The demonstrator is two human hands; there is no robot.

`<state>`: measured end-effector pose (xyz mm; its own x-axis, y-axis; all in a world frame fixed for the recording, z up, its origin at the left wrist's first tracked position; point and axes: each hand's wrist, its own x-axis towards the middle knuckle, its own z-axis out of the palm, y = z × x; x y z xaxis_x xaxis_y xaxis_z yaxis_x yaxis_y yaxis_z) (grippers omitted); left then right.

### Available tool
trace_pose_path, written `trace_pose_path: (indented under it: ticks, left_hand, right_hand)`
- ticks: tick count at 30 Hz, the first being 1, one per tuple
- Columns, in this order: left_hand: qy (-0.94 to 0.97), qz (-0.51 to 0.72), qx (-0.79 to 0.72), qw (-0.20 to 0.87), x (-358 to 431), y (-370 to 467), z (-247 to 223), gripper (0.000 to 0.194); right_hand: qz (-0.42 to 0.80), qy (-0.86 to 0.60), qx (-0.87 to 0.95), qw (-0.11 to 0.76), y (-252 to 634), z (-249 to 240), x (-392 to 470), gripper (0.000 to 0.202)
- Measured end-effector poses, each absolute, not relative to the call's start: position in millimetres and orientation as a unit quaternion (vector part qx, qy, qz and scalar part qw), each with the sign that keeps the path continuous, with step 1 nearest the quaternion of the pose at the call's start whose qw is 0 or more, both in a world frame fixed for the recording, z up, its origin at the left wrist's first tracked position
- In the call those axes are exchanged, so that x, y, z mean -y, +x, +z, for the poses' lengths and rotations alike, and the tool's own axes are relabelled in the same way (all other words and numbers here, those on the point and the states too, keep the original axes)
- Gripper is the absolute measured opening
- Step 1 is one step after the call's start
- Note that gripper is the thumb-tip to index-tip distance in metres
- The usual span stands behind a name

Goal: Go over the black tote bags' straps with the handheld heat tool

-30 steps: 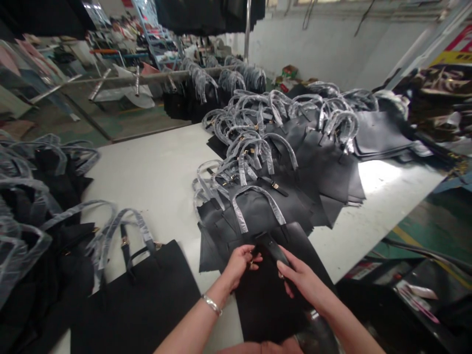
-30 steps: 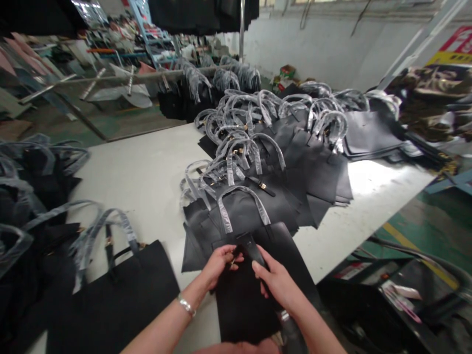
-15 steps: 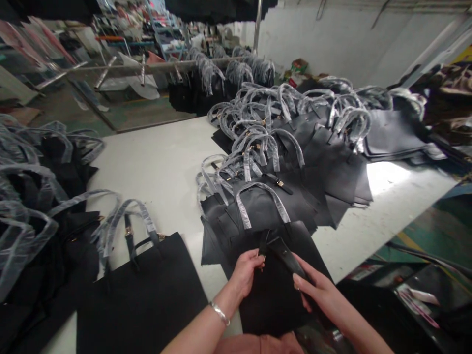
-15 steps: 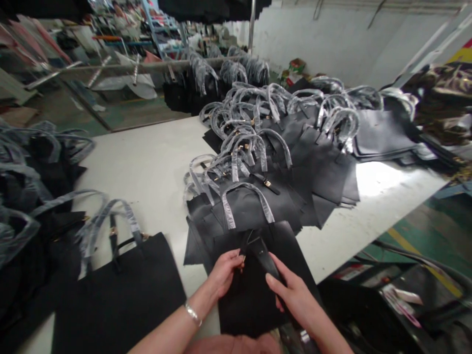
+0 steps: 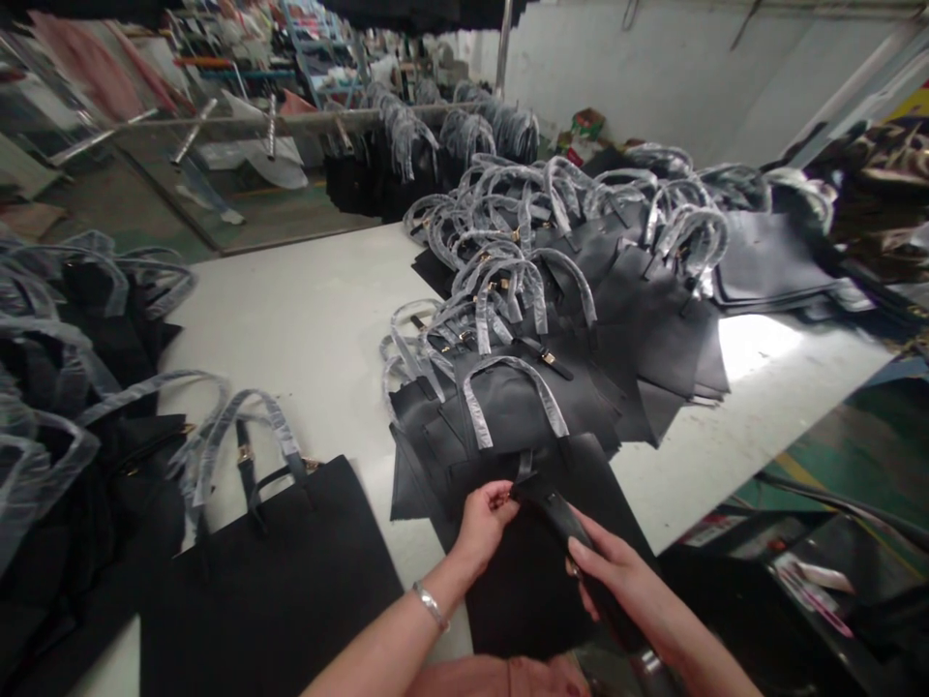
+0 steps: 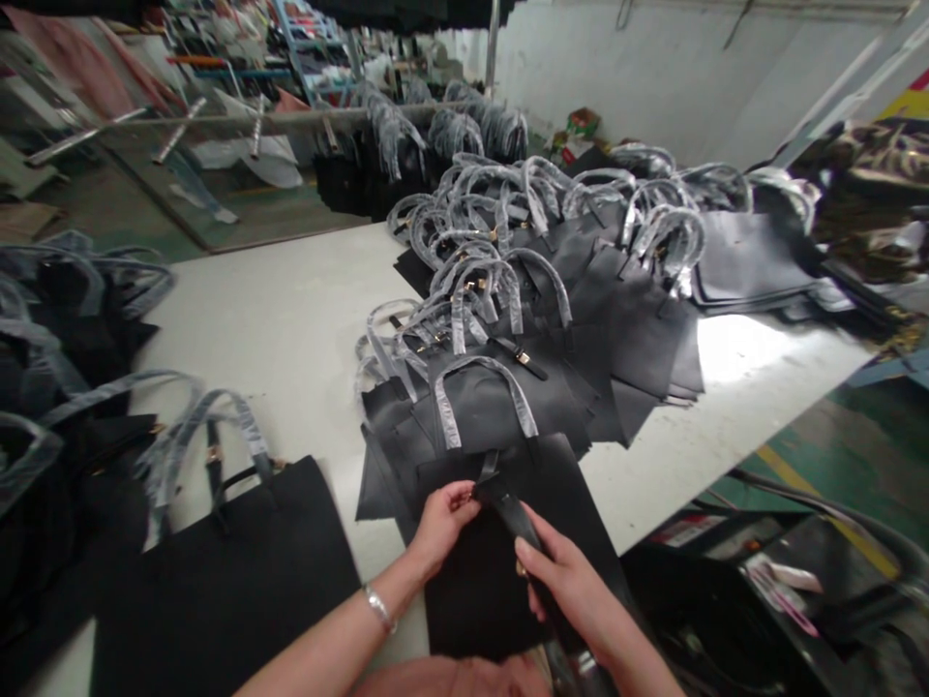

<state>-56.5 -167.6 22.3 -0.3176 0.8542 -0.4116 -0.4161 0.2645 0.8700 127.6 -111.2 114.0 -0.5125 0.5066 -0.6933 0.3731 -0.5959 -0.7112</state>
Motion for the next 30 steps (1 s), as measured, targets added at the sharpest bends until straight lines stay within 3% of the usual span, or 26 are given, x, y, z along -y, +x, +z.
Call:
trace_pose_path:
  ticks: [4, 9, 16, 19, 22, 24, 28, 30]
  left_hand:
    - [0.226, 0.560, -0.573, 0.554, 169, -54, 18, 0.023]
    - [0.283, 0.508, -0.628, 0.516, 169, -59, 7, 0.021]
    - [0.485, 0.266, -0.810, 0.195, 171, -98, 11, 0.017]
    - [0.510, 0.156, -0.830, 0.162, 165, -109, 16, 0.041]
    - [0.522, 0.100, -0.819, 0.213, 156, -120, 18, 0.039]
    - [0.511, 0.116, -0.795, 0.306, 151, -127, 19, 0.032]
    - [0.424, 0.314, -0.673, 0.518, 148, -140, 41, 0.038]
    - [0.382, 0.412, -0.629, 0.537, 152, -147, 67, 0.041]
  right_hand:
    - [0.747, -0.479, 0.461, 0.023, 124, 111, 117, 0.074]
    - [0.680, -0.513, 0.509, 0.123, 110, 99, 107, 0.076]
    - [0.614, -0.616, 0.435, 0.234, 163, 106, 80, 0.086]
    - [0.586, -0.650, 0.398, 0.274, 197, 110, 80, 0.079]
    - [0.552, -0.685, 0.364, 0.305, 226, 110, 87, 0.076]
    - [0.528, -0.713, 0.339, 0.313, 240, 109, 93, 0.075]
    - [0.510, -0.738, 0.308, 0.315, 255, 104, 107, 0.076]
    - [0.517, -0.737, 0.303, 0.311, 257, 100, 113, 0.077]
